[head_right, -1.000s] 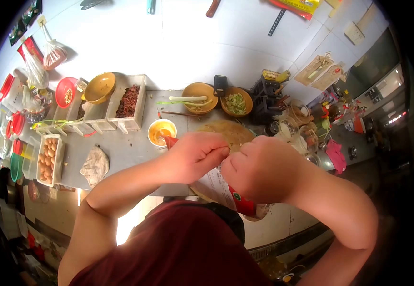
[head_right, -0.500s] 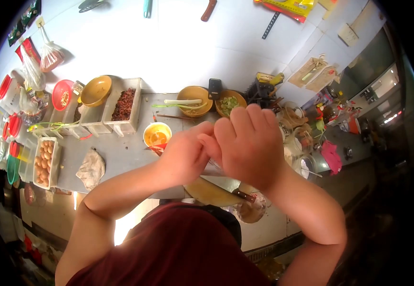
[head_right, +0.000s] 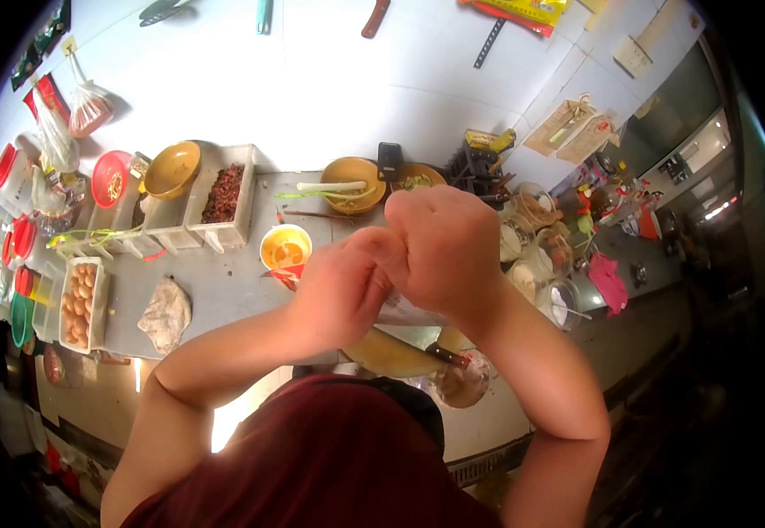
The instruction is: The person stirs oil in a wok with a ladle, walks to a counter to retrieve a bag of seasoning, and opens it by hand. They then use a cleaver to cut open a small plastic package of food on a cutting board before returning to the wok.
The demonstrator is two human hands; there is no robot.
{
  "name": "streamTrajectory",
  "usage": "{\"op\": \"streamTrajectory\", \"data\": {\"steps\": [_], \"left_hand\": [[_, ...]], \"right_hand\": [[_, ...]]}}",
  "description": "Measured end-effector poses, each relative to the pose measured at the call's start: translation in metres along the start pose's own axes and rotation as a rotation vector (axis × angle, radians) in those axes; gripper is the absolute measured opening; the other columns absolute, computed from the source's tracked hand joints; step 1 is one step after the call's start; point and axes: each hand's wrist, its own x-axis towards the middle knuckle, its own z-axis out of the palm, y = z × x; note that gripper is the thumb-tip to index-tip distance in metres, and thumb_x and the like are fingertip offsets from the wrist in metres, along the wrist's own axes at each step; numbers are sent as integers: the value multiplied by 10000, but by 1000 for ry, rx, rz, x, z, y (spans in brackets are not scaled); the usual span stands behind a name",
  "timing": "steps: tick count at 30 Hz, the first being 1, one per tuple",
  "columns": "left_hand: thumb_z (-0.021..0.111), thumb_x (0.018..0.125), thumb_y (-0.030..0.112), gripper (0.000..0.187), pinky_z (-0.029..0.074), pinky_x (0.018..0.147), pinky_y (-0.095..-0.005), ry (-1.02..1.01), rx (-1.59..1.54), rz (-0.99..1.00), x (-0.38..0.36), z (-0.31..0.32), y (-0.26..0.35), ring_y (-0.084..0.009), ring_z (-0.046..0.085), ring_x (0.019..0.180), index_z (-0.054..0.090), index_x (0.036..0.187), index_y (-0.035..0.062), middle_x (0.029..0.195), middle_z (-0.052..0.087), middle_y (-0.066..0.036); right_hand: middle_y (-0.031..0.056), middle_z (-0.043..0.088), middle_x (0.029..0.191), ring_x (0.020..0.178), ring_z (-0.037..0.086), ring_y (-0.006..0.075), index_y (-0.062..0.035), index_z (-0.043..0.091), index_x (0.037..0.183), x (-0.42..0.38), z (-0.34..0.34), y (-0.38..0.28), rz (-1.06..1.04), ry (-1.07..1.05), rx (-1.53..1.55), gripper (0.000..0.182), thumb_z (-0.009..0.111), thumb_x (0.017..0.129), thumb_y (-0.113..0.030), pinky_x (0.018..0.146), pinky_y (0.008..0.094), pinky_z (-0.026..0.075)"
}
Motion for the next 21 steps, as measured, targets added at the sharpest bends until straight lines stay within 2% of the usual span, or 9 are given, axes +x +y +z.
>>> {"op": "streamTrajectory", "data": {"steps": [4,6,7,9,12,15,17,21], "left_hand": [[533,856,102,75,451,635,-479,-25,-49,12,-2,3,-4,-389,575,773,509,902,48,797,584,-154],[540,852,97,77,451,636,-476,-29,-51,10,-3,3,-5,-391,574,769,503,897,46,798,586,-157],[536,848,80,86,454,642,-464,-11,-148,-13,-3,5,-6,-395,573,775,509,921,42,809,591,-165],[533,845,63,104,457,648,-453,7,-243,-37,-1,9,-10,-400,573,780,515,945,38,820,595,-174],[503,831,11,166,464,658,-419,102,-340,11,3,12,-13,-409,567,791,529,994,29,838,596,-190],[490,822,-2,186,472,673,-387,120,-357,15,3,12,-15,-383,576,781,548,997,21,840,603,-186],[494,815,-3,147,472,682,-372,84,-582,-102,2,14,-19,-342,577,762,555,948,10,838,608,-169],[503,822,13,124,472,689,-369,48,-602,-171,0,17,-29,-318,576,754,558,933,3,840,613,-160]], "right_hand": [[80,402,519,444,457,281,-100,418,585,-2,-3,-2,-5,-38,83,486,587,879,-449,414,359,370],[94,375,520,440,430,296,-62,412,591,2,-7,-3,-68,-66,134,510,537,923,-429,405,371,327],[94,375,520,440,430,296,-62,412,591,4,-7,-2,-67,-66,138,510,537,923,-429,405,371,327],[74,380,513,421,430,263,-77,422,585,8,-5,3,-165,-67,57,475,622,874,-397,389,354,333],[54,391,509,417,437,238,-98,422,574,11,-2,6,-229,-81,-13,447,687,813,-368,388,346,351],[42,393,508,422,441,228,-114,419,565,14,-4,0,-220,-109,24,434,707,781,-357,392,345,356],[41,388,509,424,440,229,-116,418,567,14,-4,-2,-233,-137,5,437,703,783,-367,396,343,356],[46,377,520,447,450,233,-120,419,576,8,-5,-6,-264,-213,-57,443,689,793,-395,407,340,356]]}}
